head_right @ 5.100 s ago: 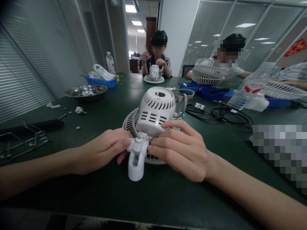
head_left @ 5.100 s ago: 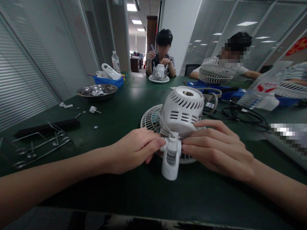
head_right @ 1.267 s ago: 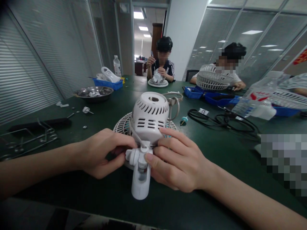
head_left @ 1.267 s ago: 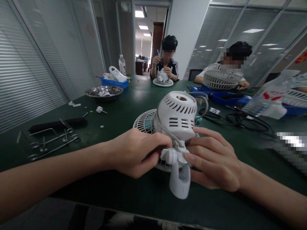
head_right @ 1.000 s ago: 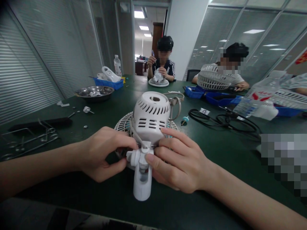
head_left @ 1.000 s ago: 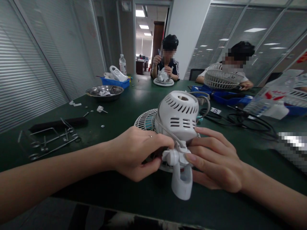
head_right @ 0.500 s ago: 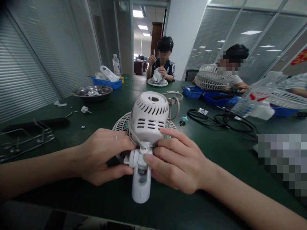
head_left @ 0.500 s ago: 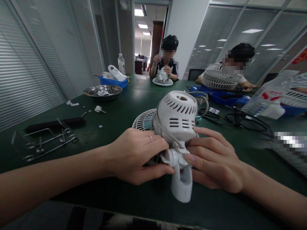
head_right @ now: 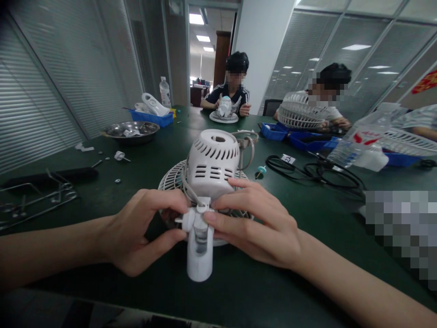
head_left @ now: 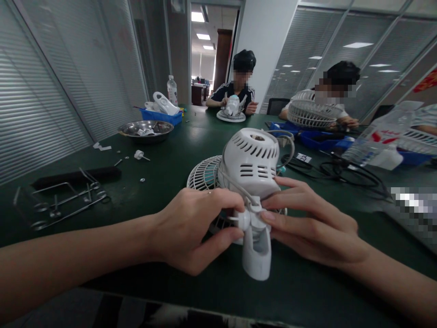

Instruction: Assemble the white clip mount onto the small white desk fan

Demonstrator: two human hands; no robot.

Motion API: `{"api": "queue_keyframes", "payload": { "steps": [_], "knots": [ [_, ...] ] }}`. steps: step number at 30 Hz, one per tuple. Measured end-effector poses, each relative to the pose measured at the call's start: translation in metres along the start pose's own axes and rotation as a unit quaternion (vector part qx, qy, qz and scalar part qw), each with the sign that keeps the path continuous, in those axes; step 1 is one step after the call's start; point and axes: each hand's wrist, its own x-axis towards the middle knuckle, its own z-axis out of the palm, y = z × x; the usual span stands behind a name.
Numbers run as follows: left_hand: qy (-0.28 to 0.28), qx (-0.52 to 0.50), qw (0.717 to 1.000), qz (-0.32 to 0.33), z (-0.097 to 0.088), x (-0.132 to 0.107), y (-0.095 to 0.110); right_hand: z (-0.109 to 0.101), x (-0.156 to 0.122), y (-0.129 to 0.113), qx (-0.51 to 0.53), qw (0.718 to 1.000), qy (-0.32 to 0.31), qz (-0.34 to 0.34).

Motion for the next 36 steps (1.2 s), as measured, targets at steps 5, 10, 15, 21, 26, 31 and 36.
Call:
{"api": "queue_keyframes", "payload": {
  "steps": [5,10,15,21,26,31,36],
  "knots": [
    [0.034,-0.018,0.999,0.021,0.006,-0.003,-0.005,-0.004,0.004,0.002,0.005,1.000,-0.009,-0.002],
    [0.033,0.016,0.999,0.031,0.006,-0.003,-0.008,-0.004,0.005,0.003,-0.003,1.000,-0.008,0.001],
    [0.028,0.132,0.987,0.090,-0.003,0.002,-0.003,-0.004,0.005,0.003,-0.016,0.999,-0.013,-0.025],
    [-0.016,0.165,0.968,0.187,-0.011,0.011,-0.001,-0.008,0.007,0.006,-0.022,0.997,-0.049,-0.059],
    [-0.013,0.165,0.970,0.175,-0.011,0.011,-0.007,-0.009,0.003,0.009,-0.008,0.996,-0.055,-0.062],
    [-0.017,0.156,0.974,0.162,-0.010,0.009,-0.007,-0.009,0.002,0.009,0.001,0.997,-0.054,-0.046],
    [-0.041,0.164,0.971,0.169,-0.012,0.009,-0.007,-0.005,0.005,0.005,0.017,0.999,-0.035,-0.018]
  ]
}}
